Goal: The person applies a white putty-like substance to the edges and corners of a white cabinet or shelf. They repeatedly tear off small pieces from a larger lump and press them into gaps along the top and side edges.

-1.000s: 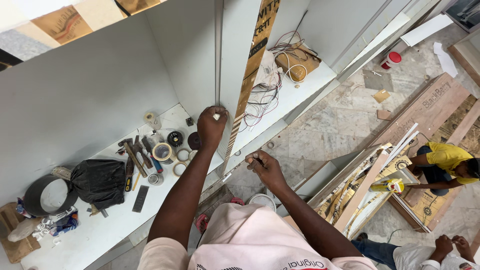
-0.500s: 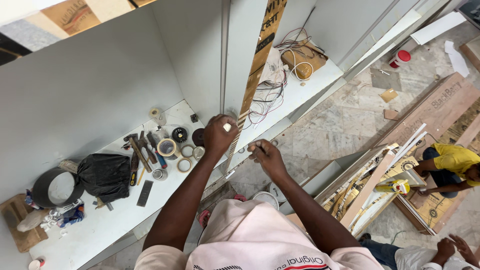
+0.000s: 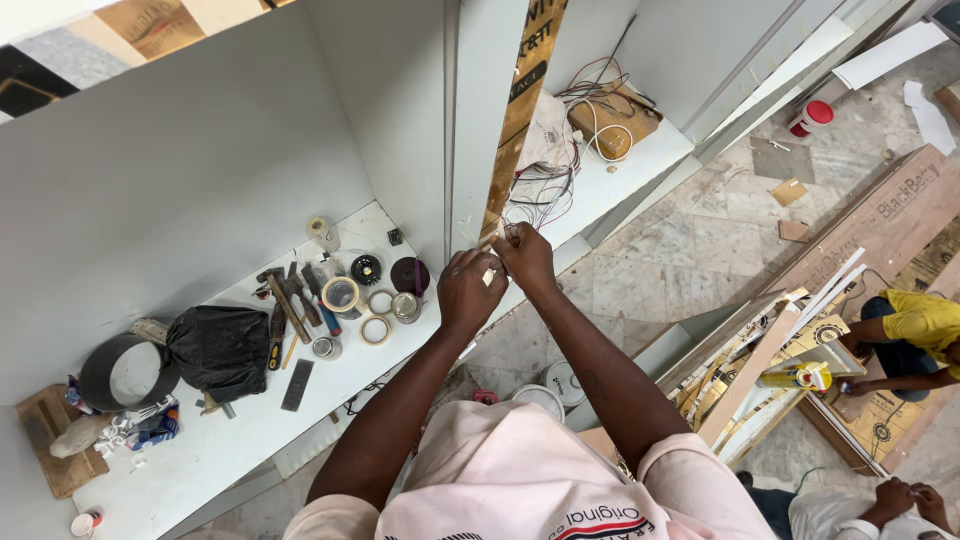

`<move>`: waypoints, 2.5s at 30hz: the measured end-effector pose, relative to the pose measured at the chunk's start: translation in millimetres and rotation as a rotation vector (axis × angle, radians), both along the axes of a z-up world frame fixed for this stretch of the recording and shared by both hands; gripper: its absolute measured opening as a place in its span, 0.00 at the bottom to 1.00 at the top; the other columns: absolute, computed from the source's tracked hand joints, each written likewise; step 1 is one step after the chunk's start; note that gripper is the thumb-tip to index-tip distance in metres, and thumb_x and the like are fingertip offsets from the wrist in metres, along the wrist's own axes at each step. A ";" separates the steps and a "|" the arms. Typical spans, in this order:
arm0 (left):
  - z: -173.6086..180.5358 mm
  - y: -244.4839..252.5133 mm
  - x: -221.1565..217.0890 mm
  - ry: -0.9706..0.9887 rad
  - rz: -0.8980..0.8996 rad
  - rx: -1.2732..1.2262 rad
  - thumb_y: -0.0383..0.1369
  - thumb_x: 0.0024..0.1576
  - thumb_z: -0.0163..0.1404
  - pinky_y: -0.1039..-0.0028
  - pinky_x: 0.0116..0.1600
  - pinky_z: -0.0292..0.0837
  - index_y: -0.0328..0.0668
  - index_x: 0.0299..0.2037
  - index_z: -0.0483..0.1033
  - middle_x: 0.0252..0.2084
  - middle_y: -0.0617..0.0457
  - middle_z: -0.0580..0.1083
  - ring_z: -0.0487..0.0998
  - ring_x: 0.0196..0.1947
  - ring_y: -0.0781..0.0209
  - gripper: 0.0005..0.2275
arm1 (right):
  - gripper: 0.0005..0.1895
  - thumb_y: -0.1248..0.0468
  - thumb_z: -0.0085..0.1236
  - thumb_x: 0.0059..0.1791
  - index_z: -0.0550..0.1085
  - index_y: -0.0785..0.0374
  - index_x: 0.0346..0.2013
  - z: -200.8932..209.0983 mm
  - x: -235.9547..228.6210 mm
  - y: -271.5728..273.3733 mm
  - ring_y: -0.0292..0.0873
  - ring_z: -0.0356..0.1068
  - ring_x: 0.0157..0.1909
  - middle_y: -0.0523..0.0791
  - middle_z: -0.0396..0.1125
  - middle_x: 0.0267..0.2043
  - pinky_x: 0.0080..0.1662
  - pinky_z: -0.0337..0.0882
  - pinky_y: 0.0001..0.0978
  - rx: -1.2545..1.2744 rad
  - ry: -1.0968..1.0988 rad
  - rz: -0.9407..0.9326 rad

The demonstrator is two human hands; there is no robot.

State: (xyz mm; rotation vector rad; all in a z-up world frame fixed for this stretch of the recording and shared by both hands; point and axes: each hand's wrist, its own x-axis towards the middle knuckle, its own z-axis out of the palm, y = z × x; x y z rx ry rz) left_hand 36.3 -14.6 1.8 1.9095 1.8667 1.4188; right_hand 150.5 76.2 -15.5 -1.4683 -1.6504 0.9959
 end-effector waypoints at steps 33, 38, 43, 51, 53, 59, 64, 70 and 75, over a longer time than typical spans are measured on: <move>22.4 -30.8 -21.8 -0.953 -0.589 -0.414 0.31 0.49 0.65 0.66 0.62 0.73 0.48 0.76 0.47 0.62 0.44 0.70 0.73 0.58 0.58 0.46 | 0.07 0.67 0.59 0.51 0.78 0.64 0.42 73.5 82.3 -35.3 0.50 0.73 0.33 0.50 0.72 0.39 0.37 0.72 0.42 0.463 -0.285 0.102; 41.0 -30.6 -14.9 -0.861 -0.694 -0.482 0.32 0.50 0.64 0.68 0.60 0.73 0.49 0.78 0.44 0.58 0.45 0.72 0.74 0.55 0.59 0.47 | 0.14 0.71 0.60 0.47 0.79 0.59 0.47 114.6 84.0 -87.6 0.46 0.75 0.40 0.46 0.73 0.43 0.39 0.75 0.37 0.689 -0.376 0.135; 55.1 -32.1 -8.2 -0.773 -0.725 -0.532 0.33 0.51 0.64 0.69 0.57 0.74 0.53 0.78 0.44 0.55 0.46 0.72 0.75 0.52 0.61 0.47 | 0.19 0.72 0.63 0.43 0.78 0.58 0.49 126.2 82.8 -102.0 0.45 0.73 0.45 0.43 0.72 0.44 0.43 0.75 0.37 0.837 -0.516 0.209; 68.2 -41.4 -10.9 -0.607 -0.731 -0.455 0.41 0.57 0.59 0.67 0.62 0.71 0.55 0.77 0.48 0.73 0.46 0.62 0.70 0.65 0.57 0.40 | 0.18 0.69 0.64 0.43 0.79 0.57 0.48 130.5 77.3 -112.0 0.43 0.72 0.44 0.42 0.73 0.47 0.44 0.74 0.36 0.883 -0.615 0.328; 70.0 -43.3 -13.4 -0.561 -0.748 -0.399 0.42 0.59 0.58 0.66 0.66 0.68 0.53 0.77 0.50 0.76 0.47 0.60 0.67 0.69 0.56 0.37 | 0.19 0.69 0.63 0.43 0.79 0.57 0.49 131.8 76.9 -114.1 0.43 0.72 0.44 0.43 0.73 0.47 0.43 0.74 0.36 0.873 -0.625 0.340; 64.3 -48.3 -16.1 -0.619 -0.749 -0.419 0.39 0.63 0.55 0.72 0.61 0.71 0.46 0.72 0.63 0.67 0.52 0.71 0.73 0.59 0.62 0.27 | 0.18 0.69 0.63 0.45 0.78 0.62 0.50 132.6 76.5 -117.1 0.44 0.73 0.47 0.45 0.73 0.47 0.46 0.75 0.36 0.889 -0.670 0.364; 48.7 -47.2 -9.5 -0.801 -0.684 -0.377 0.36 0.61 0.57 0.76 0.55 0.75 0.37 0.66 0.67 0.56 0.51 0.74 0.75 0.52 0.67 0.24 | 0.18 0.68 0.64 0.46 0.78 0.65 0.50 141.4 77.9 -122.4 0.45 0.72 0.44 0.46 0.73 0.45 0.43 0.75 0.37 0.872 -0.658 0.368; 43.5 -46.1 -1.8 -1.002 -0.707 -0.354 0.35 0.61 0.56 0.75 0.56 0.74 0.34 0.68 0.63 0.56 0.49 0.73 0.74 0.52 0.67 0.27 | 0.17 0.68 0.65 0.45 0.78 0.66 0.48 148.8 78.1 -132.1 0.46 0.73 0.43 0.46 0.73 0.43 0.42 0.74 0.37 0.914 -0.619 0.288; 51.5 -32.7 -12.4 -1.192 -0.706 -0.257 0.38 0.62 0.56 0.73 0.59 0.75 0.32 0.68 0.62 0.54 0.48 0.73 0.75 0.53 0.65 0.28 | 0.08 0.65 0.66 0.47 0.78 0.62 0.39 136.4 72.3 -143.4 0.43 0.74 0.42 0.45 0.74 0.41 0.39 0.73 0.36 1.016 -0.618 0.297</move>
